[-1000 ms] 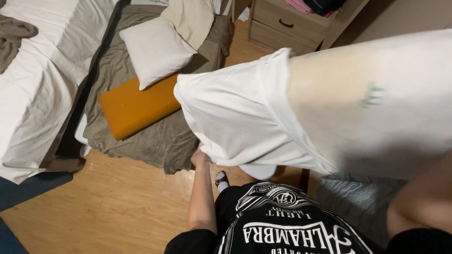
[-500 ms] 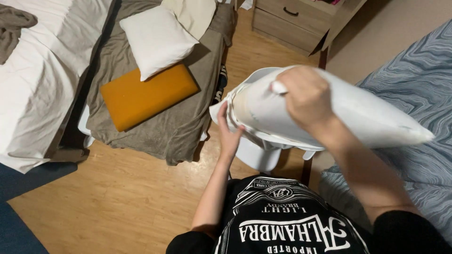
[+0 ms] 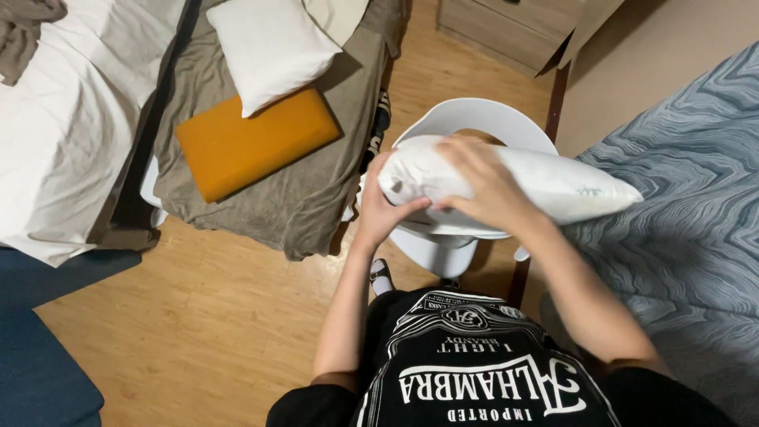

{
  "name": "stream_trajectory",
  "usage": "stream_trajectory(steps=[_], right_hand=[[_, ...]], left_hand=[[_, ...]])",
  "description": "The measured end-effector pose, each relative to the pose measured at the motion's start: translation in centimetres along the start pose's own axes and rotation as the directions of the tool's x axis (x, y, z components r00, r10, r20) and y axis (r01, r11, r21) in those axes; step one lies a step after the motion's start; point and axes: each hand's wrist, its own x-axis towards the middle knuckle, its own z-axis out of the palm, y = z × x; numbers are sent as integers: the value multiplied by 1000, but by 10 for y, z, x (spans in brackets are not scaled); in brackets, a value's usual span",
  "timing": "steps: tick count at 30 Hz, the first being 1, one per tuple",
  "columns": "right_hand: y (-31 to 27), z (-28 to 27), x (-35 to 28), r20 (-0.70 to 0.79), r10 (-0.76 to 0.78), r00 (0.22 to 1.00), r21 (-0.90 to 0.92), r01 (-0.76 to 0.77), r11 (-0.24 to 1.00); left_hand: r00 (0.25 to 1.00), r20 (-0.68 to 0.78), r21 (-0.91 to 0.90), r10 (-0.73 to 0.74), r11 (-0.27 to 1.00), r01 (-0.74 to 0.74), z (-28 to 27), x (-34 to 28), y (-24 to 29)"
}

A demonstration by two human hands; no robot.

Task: The person puts a white pillow into a white pillowcase. They hold the pillowcase open, insert the pillow, and then adjust the fabric to fit the pillow properly.

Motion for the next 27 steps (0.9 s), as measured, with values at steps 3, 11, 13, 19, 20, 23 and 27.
stream_trajectory(steps=[3, 11, 13, 19, 20, 23, 27], right_hand=[[15, -50, -32, 77, 170, 982, -110, -161, 981], [45, -83, -82, 152, 763, 628, -343, -691, 637], [49, -71, -87, 123, 726, 676, -283, -678, 679], [41, -40, -80, 34, 552, 833, -93, -547, 832], [37, -36, -77, 35, 511, 859, -102, -506, 857], [18, -35, -64, 21, 483, 875, 52, -484, 874], [27, -18, -85, -20, 560, 828, 279, -533, 799]], left_hand=[[992, -73, -28, -99, 995, 97, -16, 1, 11], [996, -62, 343, 64, 938, -39, -14, 17, 35], [983, -12, 561, 181, 816, -143, 1, 25, 40], [869, 457, 660, 190, 582, -475, 79, 30, 52], [835, 529, 683, 151, 508, -525, 91, 31, 60], [835, 519, 723, 182, 429, -542, 118, 32, 45], [841, 496, 724, 216, 432, -538, 110, 32, 16]])
